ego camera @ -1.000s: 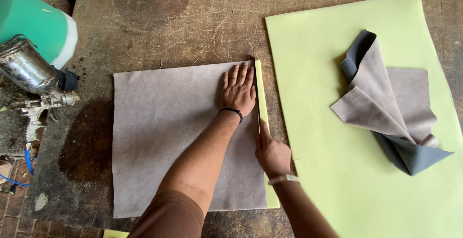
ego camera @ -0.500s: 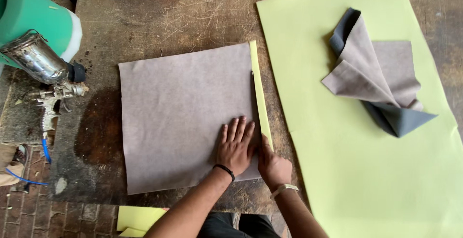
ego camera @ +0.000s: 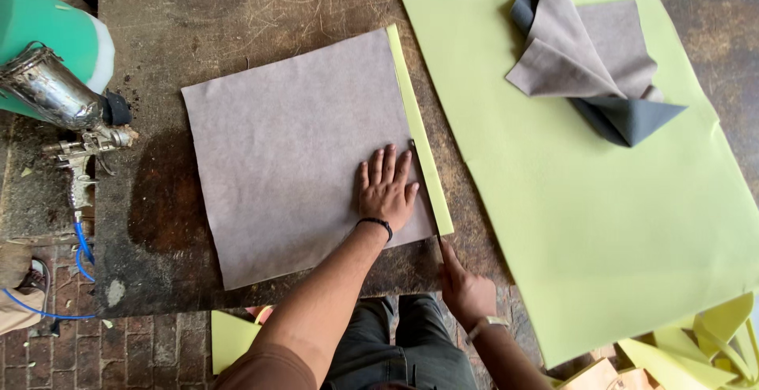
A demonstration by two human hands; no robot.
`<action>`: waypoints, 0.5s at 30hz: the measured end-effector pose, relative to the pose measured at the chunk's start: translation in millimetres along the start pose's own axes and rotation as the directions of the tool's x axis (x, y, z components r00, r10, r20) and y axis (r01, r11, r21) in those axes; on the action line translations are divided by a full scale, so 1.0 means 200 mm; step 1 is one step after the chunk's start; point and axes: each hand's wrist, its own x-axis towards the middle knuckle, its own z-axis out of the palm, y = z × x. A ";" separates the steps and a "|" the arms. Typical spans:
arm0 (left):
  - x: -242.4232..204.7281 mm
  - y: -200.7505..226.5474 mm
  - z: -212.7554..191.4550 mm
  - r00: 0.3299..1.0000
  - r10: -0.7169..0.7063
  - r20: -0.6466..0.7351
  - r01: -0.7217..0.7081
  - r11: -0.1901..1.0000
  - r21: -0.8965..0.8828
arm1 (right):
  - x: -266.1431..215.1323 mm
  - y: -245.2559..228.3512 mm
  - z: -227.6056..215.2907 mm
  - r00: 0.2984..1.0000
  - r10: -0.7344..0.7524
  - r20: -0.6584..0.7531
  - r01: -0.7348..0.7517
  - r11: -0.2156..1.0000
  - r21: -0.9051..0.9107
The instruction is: The person places a gray fabric sheet on a yellow foam sheet, aligns it, and uses a metal ruler and a knife to cut the foam along the fabric's edges. They then use a spray gun to apply adhesive to the foam and fabric, press them together, and repeat the process with additional sheets.
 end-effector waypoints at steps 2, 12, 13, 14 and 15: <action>0.01 0.02 0.01 1.000 -0.005 -0.001 0.005 0.999 -0.039 | -0.22 0.04 -0.01 0.995 0.059 0.081 -0.058 0.998 -0.016; -0.21 -0.13 -0.17 0.956 0.098 0.275 -0.087 0.995 -0.052 | -0.52 0.13 0.02 0.998 -0.002 -0.068 0.002 1.000 -0.003; -0.26 -0.13 -0.16 0.944 0.095 0.316 -0.091 0.995 -0.029 | -0.48 0.12 0.00 0.999 0.013 -0.037 -0.013 1.000 0.012; -0.29 -0.13 -0.15 0.957 0.101 0.273 -0.096 0.995 -0.030 | -0.43 0.10 -0.02 1.000 0.029 -0.006 -0.028 0.999 0.025; -0.35 -0.13 -0.12 0.965 0.107 0.239 -0.102 0.994 -0.032 | -0.41 0.07 -0.04 0.998 0.048 0.035 -0.049 0.998 0.040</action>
